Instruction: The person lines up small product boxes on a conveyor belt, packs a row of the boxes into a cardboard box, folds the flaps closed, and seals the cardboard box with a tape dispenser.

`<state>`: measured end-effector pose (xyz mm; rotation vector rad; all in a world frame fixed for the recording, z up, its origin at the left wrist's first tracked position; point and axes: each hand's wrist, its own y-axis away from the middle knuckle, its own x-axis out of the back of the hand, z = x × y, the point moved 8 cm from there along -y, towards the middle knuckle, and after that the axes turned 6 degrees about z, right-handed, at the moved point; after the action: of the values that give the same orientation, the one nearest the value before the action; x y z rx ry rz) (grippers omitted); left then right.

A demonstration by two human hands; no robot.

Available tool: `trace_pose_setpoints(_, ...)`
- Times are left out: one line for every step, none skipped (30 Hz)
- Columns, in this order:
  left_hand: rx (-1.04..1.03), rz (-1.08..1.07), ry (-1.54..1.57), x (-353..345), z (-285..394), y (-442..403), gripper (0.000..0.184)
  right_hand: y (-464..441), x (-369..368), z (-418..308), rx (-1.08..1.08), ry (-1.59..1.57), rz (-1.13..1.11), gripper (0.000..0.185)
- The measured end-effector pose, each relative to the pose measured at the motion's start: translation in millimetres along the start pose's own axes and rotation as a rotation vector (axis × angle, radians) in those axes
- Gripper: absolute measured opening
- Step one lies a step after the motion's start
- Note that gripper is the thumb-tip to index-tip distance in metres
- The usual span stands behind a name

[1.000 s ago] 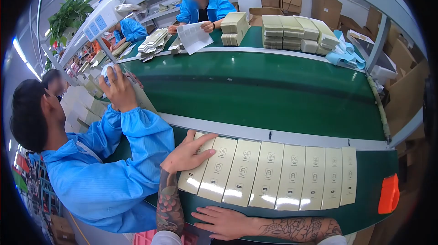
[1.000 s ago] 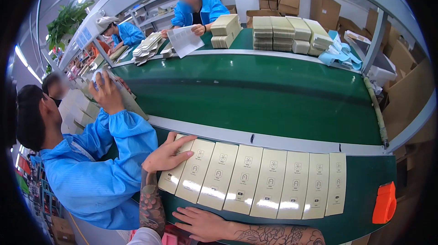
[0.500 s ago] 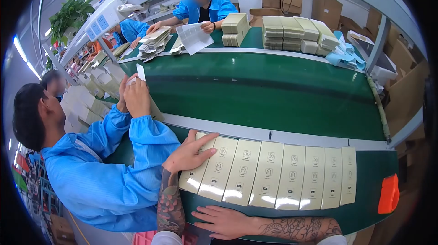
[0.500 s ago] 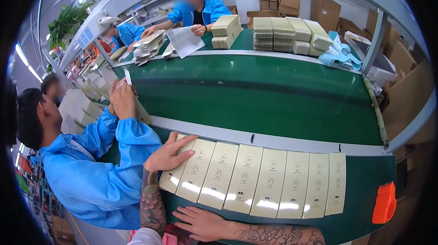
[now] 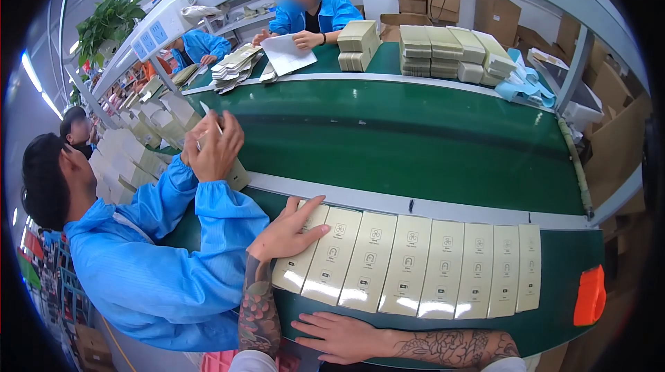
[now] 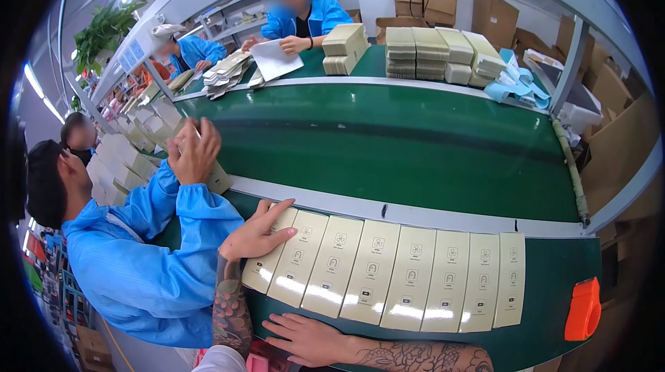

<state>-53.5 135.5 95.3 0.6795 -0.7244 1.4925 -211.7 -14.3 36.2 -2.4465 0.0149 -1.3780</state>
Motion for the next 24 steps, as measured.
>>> trace_pose_setpoints(-0.005,0.002,0.002,0.2,0.4,0.1,0.067,-0.1,0.2,-0.1,0.001,-0.005,0.003,0.056)
trace_pose_setpoints(0.012,-0.002,0.002,0.1,-0.3,0.2,0.067,0.0,0.2,0.2,0.002,-0.01,0.006,0.056)
trace_pose_setpoints(0.028,-0.007,0.002,0.6,-0.3,0.3,0.068,0.3,0.0,0.5,0.003,-0.015,0.009,0.056)
trace_pose_setpoints(0.045,-0.011,0.002,1.0,0.0,0.5,0.069,0.3,0.8,0.3,0.008,-0.02,0.036,0.056)
trace_pose_setpoints(0.066,-0.02,0.01,1.7,1.2,0.9,0.069,0.4,1.1,0.2,0.012,-0.026,0.062,0.056)
trace_pose_setpoints(0.088,-0.028,0.019,2.8,3.3,1.3,0.07,0.8,1.8,0.0,0.016,-0.032,0.088,0.056)
trace_pose_setpoints(0.109,-0.037,0.028,2.7,3.6,1.6,0.071,1.2,1.4,0.2,0.016,-0.032,0.091,0.056)
trace_pose_setpoints(0.104,-0.036,0.025,2.4,3.5,1.4,0.071,1.4,1.2,0.4,0.015,-0.032,0.094,0.056)
trace_pose_setpoints(0.099,-0.034,0.021,2.1,2.8,1.1,0.071,1.3,1.2,0.1,0.014,-0.032,0.097,0.055)
trace_pose_setpoints(0.094,-0.032,0.018,1.9,2.1,1.1,0.071,1.3,1.1,-0.2,0.014,-0.034,0.098,0.055)
trace_pose_setpoints(0.09,-0.031,0.015,1.9,1.9,1.2,0.071,1.3,1.5,-0.3,0.015,-0.035,0.098,0.055)
trace_pose_setpoints(0.085,-0.03,0.011,2.1,1.8,1.2,0.072,1.2,1.9,-0.3,0.016,-0.035,0.098,0.055)
trace_pose_setpoints(0.08,-0.028,0.008,2.0,1.5,1.2,0.072,1.4,2.0,-0.4,0.015,-0.035,0.097,0.055)
trace_pose_setpoints(0.069,-0.019,0.014,0.6,-0.4,1.8,0.072,1.6,2.1,-0.7,0.014,-0.035,0.095,0.055)
trace_pose_setpoints(0.056,-0.008,0.019,-1.1,-3.3,1.9,0.072,1.3,3.0,-0.2,0.014,-0.032,0.095,0.055)
trace_pose_setpoints(0.042,0.005,0.022,-0.7,-4.2,0.7,0.072,0.9,1.8,1.3,0.01,-0.02,0.063,0.055)
trace_pose_setpoints(0.044,0.003,0.019,-0.2,-4.0,0.3,0.072,0.6,-0.1,1.4,0.004,-0.011,0.03,0.056)
trace_pose_setpoints(0.047,-0.002,0.016,-0.3,-3.5,0.6,0.072,0.7,-2.8,1.0,-0.002,-0.006,-0.003,0.056)
trace_pose_setpoints(0.05,-0.006,0.014,0.0,-2.6,0.5,0.073,0.6,-2.3,0.8,-0.001,-0.007,0.0,0.056)
trace_pose_setpoints(0.067,-0.013,0.022,0.6,-1.6,0.7,0.073,0.6,-1.6,0.8,-0.001,-0.008,0.002,0.056)
trace_pose_setpoints(0.083,-0.02,0.031,1.6,0.2,1.0,0.073,0.7,-1.1,0.7,-0.002,-0.01,0.006,0.056)
trace_pose_setpoints(0.1,-0.029,0.04,1.2,0.5,1.4,0.073,0.9,-0.1,0.1,0.004,-0.019,0.035,0.056)
trace_pose_setpoints(0.089,-0.021,0.042,1.1,0.3,0.7,0.073,1.3,-0.1,0.4,0.011,-0.027,0.064,0.055)
trace_pose_setpoints(0.079,-0.013,0.043,0.7,-0.9,0.5,0.073,1.7,0.6,0.3,0.018,-0.035,0.093,0.055)
